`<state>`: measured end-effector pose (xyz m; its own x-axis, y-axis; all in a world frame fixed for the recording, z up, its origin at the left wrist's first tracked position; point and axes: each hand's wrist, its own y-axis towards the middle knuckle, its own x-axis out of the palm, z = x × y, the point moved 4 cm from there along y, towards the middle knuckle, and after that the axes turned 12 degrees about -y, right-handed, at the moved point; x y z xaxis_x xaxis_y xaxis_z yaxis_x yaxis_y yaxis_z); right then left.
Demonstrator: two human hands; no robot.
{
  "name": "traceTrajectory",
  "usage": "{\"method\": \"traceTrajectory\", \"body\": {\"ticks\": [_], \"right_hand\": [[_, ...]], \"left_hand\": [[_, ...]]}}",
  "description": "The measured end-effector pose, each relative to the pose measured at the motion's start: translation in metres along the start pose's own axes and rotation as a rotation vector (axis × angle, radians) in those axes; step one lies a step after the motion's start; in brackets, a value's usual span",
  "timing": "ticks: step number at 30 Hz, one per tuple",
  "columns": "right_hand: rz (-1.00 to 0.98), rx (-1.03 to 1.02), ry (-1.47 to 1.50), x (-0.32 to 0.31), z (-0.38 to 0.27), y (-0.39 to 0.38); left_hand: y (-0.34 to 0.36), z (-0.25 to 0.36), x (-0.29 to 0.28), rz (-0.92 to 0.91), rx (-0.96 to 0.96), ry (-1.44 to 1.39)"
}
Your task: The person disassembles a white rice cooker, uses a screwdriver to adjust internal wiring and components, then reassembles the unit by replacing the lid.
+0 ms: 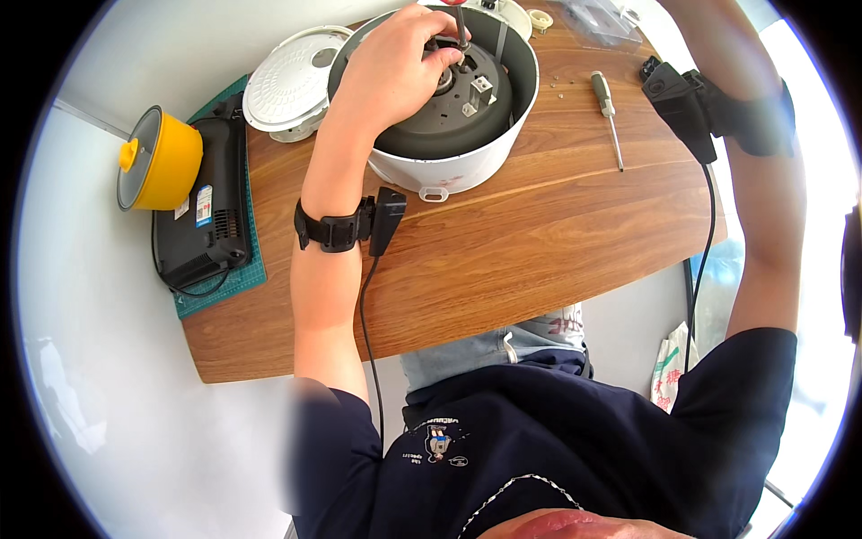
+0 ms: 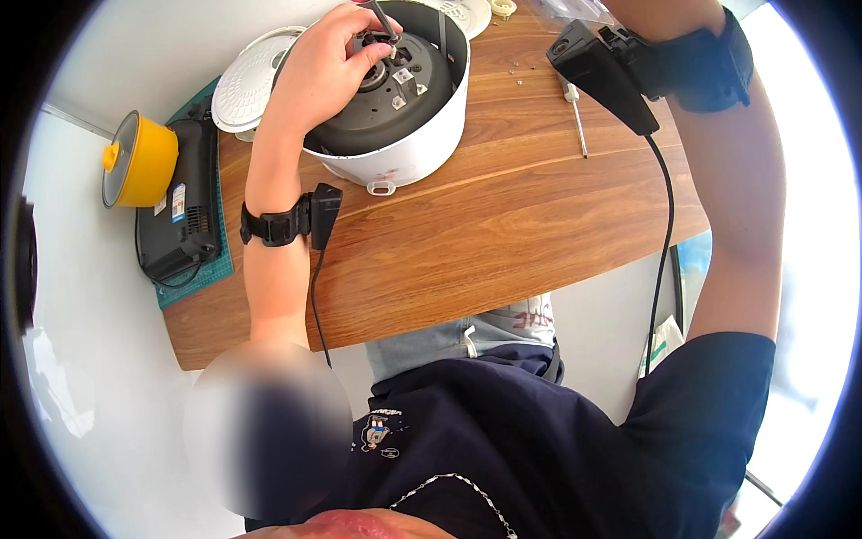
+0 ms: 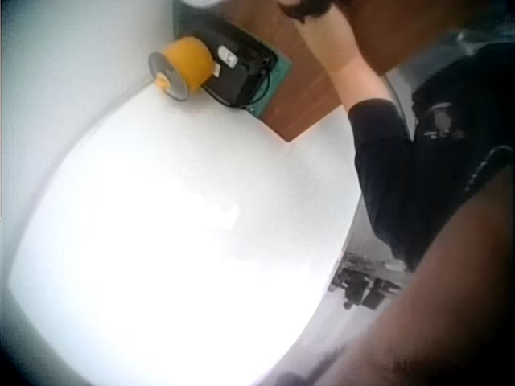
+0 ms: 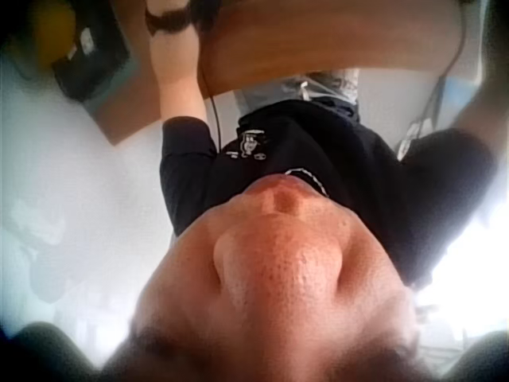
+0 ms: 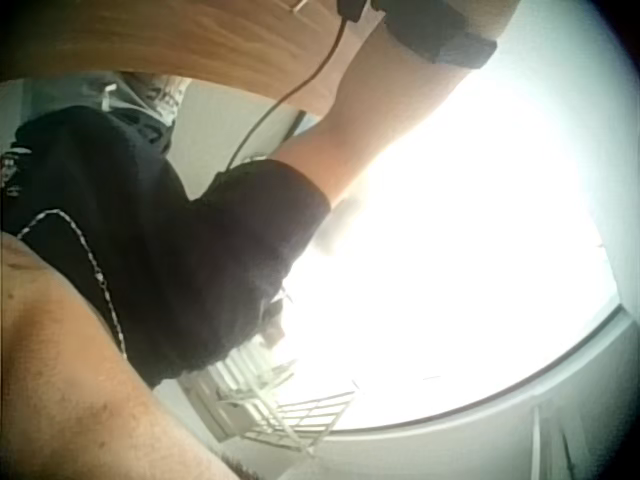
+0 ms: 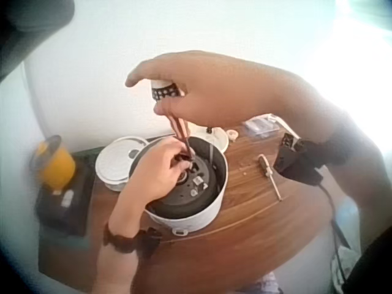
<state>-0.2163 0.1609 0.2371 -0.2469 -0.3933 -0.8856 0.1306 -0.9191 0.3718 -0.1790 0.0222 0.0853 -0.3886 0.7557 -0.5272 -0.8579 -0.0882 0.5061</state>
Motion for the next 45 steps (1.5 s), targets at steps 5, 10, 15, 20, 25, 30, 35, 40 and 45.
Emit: {"method": "traceTrajectory", "body": {"ticks": [5, 10, 15, 20, 25, 30, 35, 40, 45], "right_hand": [[0.046, 0.101, -0.156, 0.016, 0.023, 0.007], [0.0, 0.202, -0.198, 0.022, 0.033, 0.016], [-0.076, 0.152, 0.023, 0.019, 0.037, 0.011], [0.002, 0.133, 0.14, 0.007, 0.008, 0.007], [0.013, 0.008, 0.412, -0.008, 0.006, -0.002], [0.036, 0.096, 0.177, 0.02, 0.016, 0.01], [-0.272, 0.104, 0.255, -0.007, 0.022, 0.015], [0.157, 0.372, 0.104, 0.019, 0.023, 0.015], [0.059, 0.328, 0.213, 0.004, 0.022, 0.001]], "left_hand": [[-0.002, -0.003, 0.001, 0.014, -0.047, -0.034], [-0.001, -0.001, 0.0, 0.008, 0.009, 0.024], [-0.001, -0.003, 0.001, -0.017, -0.182, -0.16], [-0.007, -0.015, 0.004, 0.022, -0.049, 0.089], [-0.004, -0.014, 0.005, 0.008, -0.026, 0.121], [-0.011, -0.016, 0.004, 0.005, -0.092, 0.059], [0.0, -0.003, 0.002, 0.009, 0.0, 0.011], [-0.003, 0.002, -0.001, -0.019, -0.067, 0.042], [-0.007, -0.01, 0.001, 0.048, 0.009, 0.138]]}}
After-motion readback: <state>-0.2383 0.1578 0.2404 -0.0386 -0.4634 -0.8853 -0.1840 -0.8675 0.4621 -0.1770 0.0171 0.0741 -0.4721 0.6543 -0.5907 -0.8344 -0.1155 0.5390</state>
